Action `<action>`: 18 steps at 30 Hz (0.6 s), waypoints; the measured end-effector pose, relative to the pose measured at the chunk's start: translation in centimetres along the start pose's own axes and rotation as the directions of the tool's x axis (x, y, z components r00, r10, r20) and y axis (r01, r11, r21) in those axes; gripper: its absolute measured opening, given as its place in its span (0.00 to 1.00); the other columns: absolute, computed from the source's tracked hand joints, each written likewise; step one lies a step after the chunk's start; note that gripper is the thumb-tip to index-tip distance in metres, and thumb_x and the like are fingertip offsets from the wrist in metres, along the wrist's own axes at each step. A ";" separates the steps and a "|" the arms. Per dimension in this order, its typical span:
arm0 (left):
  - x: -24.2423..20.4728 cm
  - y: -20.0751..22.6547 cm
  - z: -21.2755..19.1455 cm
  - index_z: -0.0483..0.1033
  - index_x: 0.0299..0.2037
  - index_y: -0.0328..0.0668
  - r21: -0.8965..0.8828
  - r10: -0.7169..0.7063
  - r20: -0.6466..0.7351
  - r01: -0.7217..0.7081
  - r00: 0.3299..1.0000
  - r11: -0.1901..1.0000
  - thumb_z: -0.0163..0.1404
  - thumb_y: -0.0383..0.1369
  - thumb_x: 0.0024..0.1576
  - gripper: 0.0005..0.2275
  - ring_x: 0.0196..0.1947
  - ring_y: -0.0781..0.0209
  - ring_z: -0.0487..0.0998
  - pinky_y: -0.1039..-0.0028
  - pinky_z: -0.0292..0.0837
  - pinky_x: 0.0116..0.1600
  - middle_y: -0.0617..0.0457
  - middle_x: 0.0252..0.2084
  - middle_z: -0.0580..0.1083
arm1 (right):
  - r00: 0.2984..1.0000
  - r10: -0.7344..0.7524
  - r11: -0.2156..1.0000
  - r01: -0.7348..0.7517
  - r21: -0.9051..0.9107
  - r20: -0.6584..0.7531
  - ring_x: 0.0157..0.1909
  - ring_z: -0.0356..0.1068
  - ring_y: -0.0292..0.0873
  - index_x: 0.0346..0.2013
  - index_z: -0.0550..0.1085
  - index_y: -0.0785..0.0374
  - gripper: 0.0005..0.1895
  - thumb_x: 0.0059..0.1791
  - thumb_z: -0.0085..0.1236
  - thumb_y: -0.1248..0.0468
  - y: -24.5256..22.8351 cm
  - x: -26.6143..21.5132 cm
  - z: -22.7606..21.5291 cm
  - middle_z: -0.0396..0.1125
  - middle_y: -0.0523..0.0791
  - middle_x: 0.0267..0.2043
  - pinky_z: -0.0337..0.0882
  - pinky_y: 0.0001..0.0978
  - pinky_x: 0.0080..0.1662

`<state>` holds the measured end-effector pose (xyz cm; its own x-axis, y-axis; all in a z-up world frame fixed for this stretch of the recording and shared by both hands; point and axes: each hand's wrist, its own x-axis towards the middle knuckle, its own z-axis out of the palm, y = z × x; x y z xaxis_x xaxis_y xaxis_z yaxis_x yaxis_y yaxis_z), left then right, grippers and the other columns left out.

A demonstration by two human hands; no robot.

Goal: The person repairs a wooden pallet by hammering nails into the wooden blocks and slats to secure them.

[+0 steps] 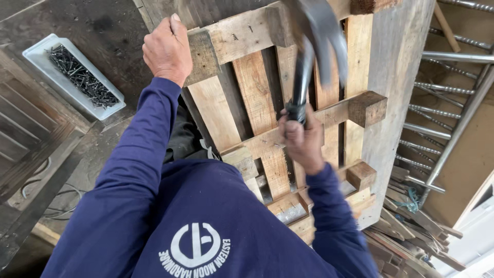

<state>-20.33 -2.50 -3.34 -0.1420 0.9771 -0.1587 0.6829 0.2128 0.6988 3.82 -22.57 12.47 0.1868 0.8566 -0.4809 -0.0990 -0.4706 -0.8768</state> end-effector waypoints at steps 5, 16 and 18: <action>-0.1 -0.2 -0.2 0.80 0.34 0.42 0.037 0.013 0.016 -0.013 1.000 0.999 0.43 0.43 0.66 0.17 0.32 0.31 0.78 0.46 0.72 0.37 0.38 0.29 0.78 | 0.937 0.338 0.939 -0.342 -0.033 -0.085 0.20 0.61 0.32 0.42 0.67 0.64 0.19 0.57 0.52 0.49 7.9 1.6 3.2 0.61 0.40 0.24 0.65 0.26 0.22; 0.3 -1.2 0.4 0.78 0.33 0.40 -0.003 0.055 -0.002 -0.055 0.998 0.998 0.43 0.43 0.67 0.17 0.33 0.32 0.80 0.46 0.73 0.38 0.38 0.30 0.79 | 0.987 -0.042 0.998 0.049 0.042 -0.154 0.22 0.64 0.35 0.49 0.66 0.63 0.21 0.56 0.55 0.48 6.9 -1.4 5.1 0.65 0.43 0.28 0.65 0.29 0.24; 0.3 -1.1 0.6 0.79 0.33 0.41 0.027 0.058 -0.036 -0.057 0.998 0.998 0.44 0.43 0.66 0.17 0.33 0.31 0.79 0.45 0.72 0.38 0.38 0.30 0.79 | 0.938 0.291 0.932 -0.323 -0.167 -0.190 0.17 0.65 0.33 0.51 0.67 0.61 0.21 0.53 0.50 0.48 8.1 0.5 5.6 0.65 0.41 0.22 0.67 0.28 0.20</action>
<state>-20.69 -2.47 -4.63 -0.1275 0.9875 -0.0929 0.7091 0.1562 0.6876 -2.38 -24.80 5.12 0.3325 0.6262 -0.7052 0.0110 -0.7503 -0.6610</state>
